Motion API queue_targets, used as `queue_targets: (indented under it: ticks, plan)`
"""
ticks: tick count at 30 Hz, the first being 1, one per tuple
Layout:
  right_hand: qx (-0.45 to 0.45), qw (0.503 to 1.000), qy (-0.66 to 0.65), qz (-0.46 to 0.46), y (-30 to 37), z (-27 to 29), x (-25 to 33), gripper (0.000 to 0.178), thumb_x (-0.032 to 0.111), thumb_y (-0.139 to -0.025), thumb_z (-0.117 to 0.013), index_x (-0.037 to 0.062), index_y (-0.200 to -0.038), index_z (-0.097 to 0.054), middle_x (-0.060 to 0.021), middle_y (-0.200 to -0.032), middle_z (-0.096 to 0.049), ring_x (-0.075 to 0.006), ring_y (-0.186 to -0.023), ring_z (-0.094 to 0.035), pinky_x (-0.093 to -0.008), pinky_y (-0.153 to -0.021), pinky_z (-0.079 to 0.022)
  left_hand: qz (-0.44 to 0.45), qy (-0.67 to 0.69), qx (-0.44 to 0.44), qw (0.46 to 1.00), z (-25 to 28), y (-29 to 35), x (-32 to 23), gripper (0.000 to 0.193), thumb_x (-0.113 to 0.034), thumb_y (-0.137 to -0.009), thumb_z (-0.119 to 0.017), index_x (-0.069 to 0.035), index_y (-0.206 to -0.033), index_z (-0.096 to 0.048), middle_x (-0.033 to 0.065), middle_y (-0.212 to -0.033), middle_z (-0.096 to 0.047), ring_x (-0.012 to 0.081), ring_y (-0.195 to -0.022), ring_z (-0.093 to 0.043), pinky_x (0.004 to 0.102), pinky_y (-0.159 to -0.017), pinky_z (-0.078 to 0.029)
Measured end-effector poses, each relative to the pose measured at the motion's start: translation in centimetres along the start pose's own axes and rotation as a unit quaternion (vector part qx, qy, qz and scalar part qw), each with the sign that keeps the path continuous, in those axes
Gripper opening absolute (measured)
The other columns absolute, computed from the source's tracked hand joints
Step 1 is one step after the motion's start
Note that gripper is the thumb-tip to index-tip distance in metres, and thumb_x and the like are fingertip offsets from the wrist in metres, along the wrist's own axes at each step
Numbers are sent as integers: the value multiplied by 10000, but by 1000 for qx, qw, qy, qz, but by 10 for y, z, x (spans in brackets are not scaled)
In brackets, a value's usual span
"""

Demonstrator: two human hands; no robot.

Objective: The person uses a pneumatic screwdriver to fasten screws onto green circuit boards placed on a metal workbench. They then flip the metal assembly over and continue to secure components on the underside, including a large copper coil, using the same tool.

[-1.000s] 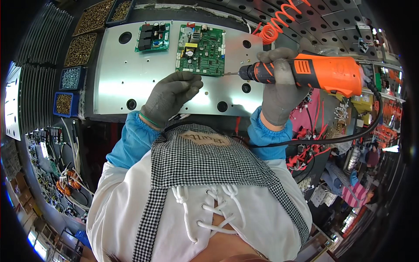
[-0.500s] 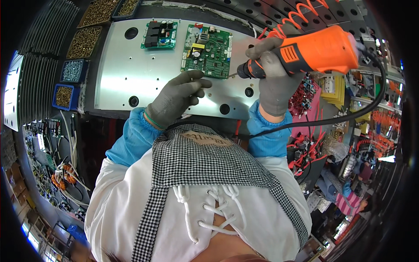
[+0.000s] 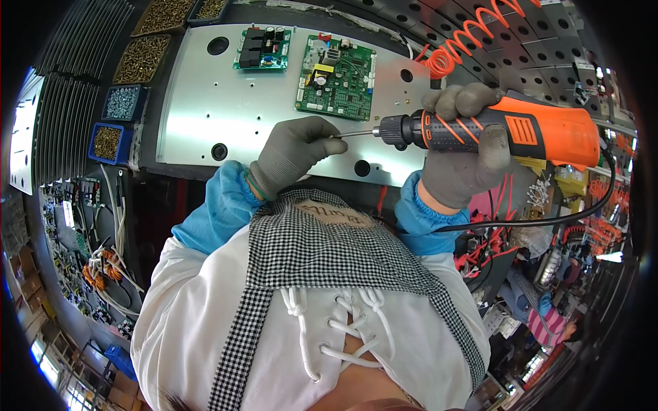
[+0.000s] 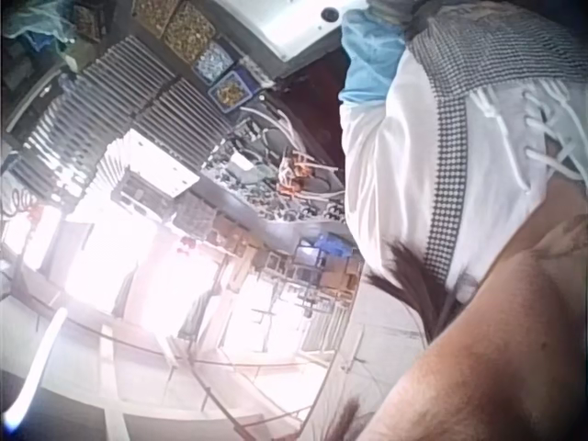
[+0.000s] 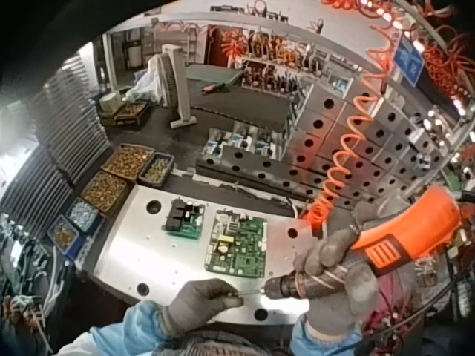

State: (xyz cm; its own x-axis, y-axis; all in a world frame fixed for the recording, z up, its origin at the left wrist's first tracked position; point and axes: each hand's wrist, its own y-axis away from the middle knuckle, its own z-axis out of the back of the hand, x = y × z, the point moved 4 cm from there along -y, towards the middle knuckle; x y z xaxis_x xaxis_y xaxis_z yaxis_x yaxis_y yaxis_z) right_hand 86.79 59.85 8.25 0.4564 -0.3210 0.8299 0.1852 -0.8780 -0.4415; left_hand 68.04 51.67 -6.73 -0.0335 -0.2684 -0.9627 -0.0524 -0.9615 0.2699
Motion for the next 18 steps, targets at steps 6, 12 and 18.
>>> queue_targets:
  ticks: [6,12,18]
  plan:
    - [-5,1000,-13,-8,5,-2,-3,419,354,-853,-668,-6,-1060,-614,-95,-927,-606,-235,-808,-589,-498,-816,-507,2,-47,1,999,0,2,-4,263,-245,-865,-798,-30,-1014,-773,79,-820,-732,125,-683,-646,306,-658,-535]
    - [-63,997,-21,-25,3,-9,-8,219,129,-901,-582,-49,-1020,-629,-155,-893,-672,-272,-792,-668,-473,-781,-570,-84,-131,-75,985,0,6,-7,221,-230,-838,-806,-49,-960,-772,103,-788,-721,171,-678,-678,324,-641,-537]
    - [-142,988,32,-43,-2,-18,-17,224,165,-891,-610,-44,-969,-633,-173,-817,-667,-298,-774,-685,-459,-745,-593,-54,-123,-108,985,8,7,-9,259,-216,-823,-821,-54,-1018,-766,96,-781,-711,164,-668,-674,312,-622,-531]
